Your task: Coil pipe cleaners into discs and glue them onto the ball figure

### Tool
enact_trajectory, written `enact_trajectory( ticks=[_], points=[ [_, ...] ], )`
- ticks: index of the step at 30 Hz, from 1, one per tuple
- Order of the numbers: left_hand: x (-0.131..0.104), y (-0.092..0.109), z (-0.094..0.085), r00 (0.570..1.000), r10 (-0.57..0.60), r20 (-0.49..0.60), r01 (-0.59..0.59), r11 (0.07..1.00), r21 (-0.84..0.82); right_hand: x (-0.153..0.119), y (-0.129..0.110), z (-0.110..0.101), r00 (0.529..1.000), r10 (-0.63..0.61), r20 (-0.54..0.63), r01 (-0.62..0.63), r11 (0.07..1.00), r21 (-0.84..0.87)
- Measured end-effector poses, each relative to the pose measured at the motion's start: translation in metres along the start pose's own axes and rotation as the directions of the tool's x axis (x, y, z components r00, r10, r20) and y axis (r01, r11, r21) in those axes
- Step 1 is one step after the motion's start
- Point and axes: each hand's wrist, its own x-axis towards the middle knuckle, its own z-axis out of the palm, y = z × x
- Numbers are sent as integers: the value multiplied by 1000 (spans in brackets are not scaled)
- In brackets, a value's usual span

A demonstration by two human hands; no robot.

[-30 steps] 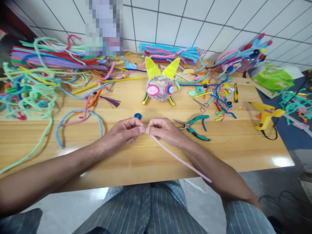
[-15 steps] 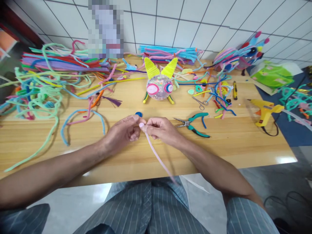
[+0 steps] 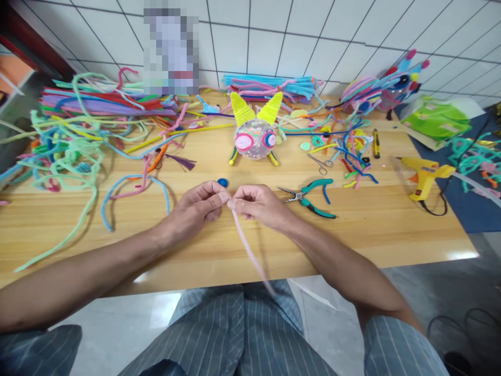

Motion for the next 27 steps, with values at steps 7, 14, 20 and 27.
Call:
enact_trajectory(
  ticks=[7, 14, 20, 27],
  points=[
    [-7, -2, 15, 991, -69, -117, 43, 977, -210, -3, 0, 10, 997, -37, -64, 33, 998, -54],
    [-1, 0, 8, 998, -35, -55, 27, 991, -129, -2, -7, 3, 991, -23, -129, 18, 999, -41],
    [8, 8, -6, 998, -14, 54, 7, 992, 127, 0, -6, -5, 998, 1, -57, -6, 996, -85],
    [3, 5, 1, 998, -10, -60, 13, 999, 46, 0, -3, 0, 997, -34, -70, 28, 995, -92]
  ],
)
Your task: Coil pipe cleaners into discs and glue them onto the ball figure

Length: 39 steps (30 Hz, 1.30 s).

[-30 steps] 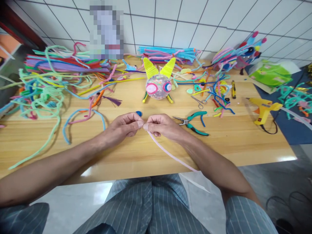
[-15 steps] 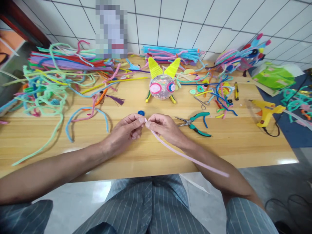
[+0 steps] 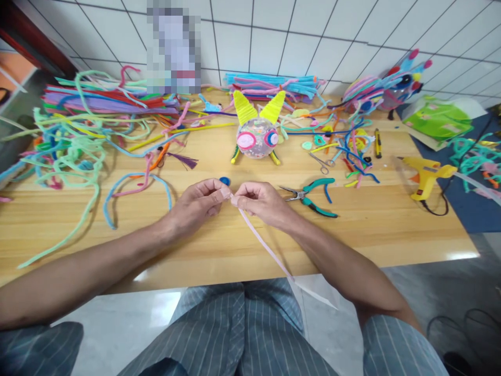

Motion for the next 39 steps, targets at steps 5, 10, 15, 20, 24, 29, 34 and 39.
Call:
enact_trajectory(
  ticks=[5, 10, 15, 20, 24, 29, 34, 39],
  points=[
    [-11, -8, 15, 996, -54, -67, 37, 971, -236, -2, 5, 14, 999, -26, -37, 26, 1000, 2],
    [-7, -8, 11, 996, -79, -50, 64, 969, -240, 0, 5, 7, 999, 26, -38, -25, 999, 35],
    [5, -1, -4, 996, -50, 80, 50, 999, -3, 2, 3, -5, 997, 45, 55, -46, 999, 27],
    [9, 9, -14, 981, -70, 181, 25, 971, 237, 2, -3, -10, 989, 73, 127, -75, 997, 8],
    [10, 16, -17, 973, -38, 230, -43, 940, 339, 4, -4, -13, 987, 64, 149, -66, 998, 5],
    [6, 4, -13, 993, 42, 113, -69, 966, 247, 5, 1, -8, 994, 31, 109, -36, 999, 39],
    [-2, -13, -2, 999, 9, -33, -10, 999, -36, 3, 11, 8, 1000, -7, 23, 5, 997, 78],
    [-5, -9, 7, 995, -59, -84, 42, 981, -191, 3, 14, 8, 1000, -9, 14, 8, 995, 99]
  ],
)
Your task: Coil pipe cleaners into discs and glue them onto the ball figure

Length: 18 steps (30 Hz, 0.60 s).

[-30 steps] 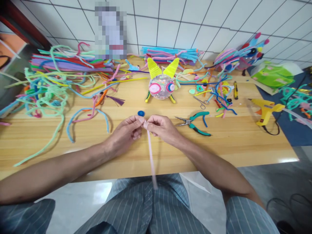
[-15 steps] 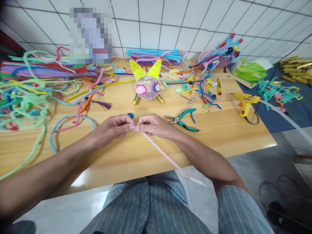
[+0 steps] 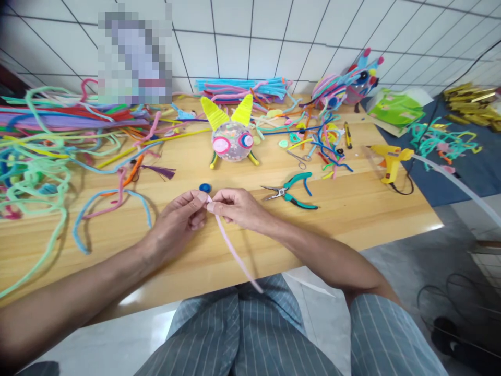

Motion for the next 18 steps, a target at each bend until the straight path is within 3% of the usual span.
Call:
enact_trajectory(
  ticks=[5, 13, 18],
  points=[
    [10, 11, -5, 998, -48, 41, 44, 995, 89, 2, -7, -12, 999, 35, 37, -35, 999, -11],
    [16, 27, -16, 974, 5, 226, -108, 889, 444, 1, -15, -15, 990, 102, 102, -98, 994, -44],
    [13, 19, -14, 986, 30, 164, -94, 912, 398, 0, -14, -14, 997, 59, 39, -57, 997, -60]
  ],
)
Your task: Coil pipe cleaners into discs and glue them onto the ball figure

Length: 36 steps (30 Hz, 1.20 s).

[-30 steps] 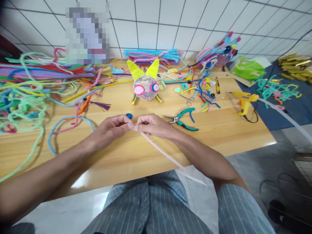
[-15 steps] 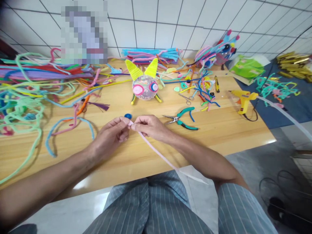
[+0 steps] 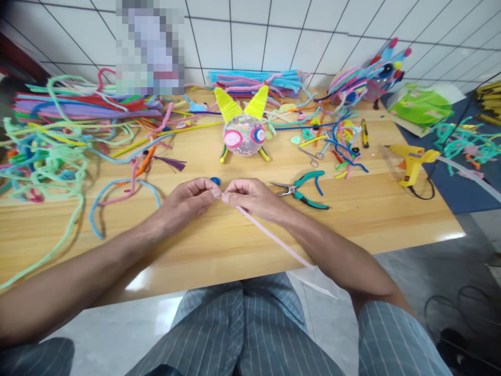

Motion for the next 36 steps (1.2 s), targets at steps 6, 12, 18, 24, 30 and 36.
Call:
enact_trajectory(
  ticks=[6, 12, 18, 24, 30, 36],
  points=[
    [-9, -11, 16, 993, -35, -110, 6, 966, -258, -1, 5, 14, 993, -70, -91, 66, 997, -48],
    [-16, -12, 29, 982, -113, -150, 32, 887, -460, 1, 5, 23, 984, -113, -139, 101, 991, -86],
    [-10, -12, 22, 984, -116, -133, 52, 912, -407, -2, 0, 14, 982, -28, -187, 19, 999, -47],
    [-1, -5, 4, 1000, 9, 1, -9, 995, -95, -3, -6, 4, 990, -11, -140, -6, 992, -124],
    [-4, -1, 5, 996, 77, -46, -79, 996, -32, -3, -5, 5, 990, -29, -134, 15, 994, -109],
    [-10, -9, 17, 981, 71, -182, -104, 978, -182, -2, 1, 19, 984, -86, -154, 71, 992, -101]
  ],
)
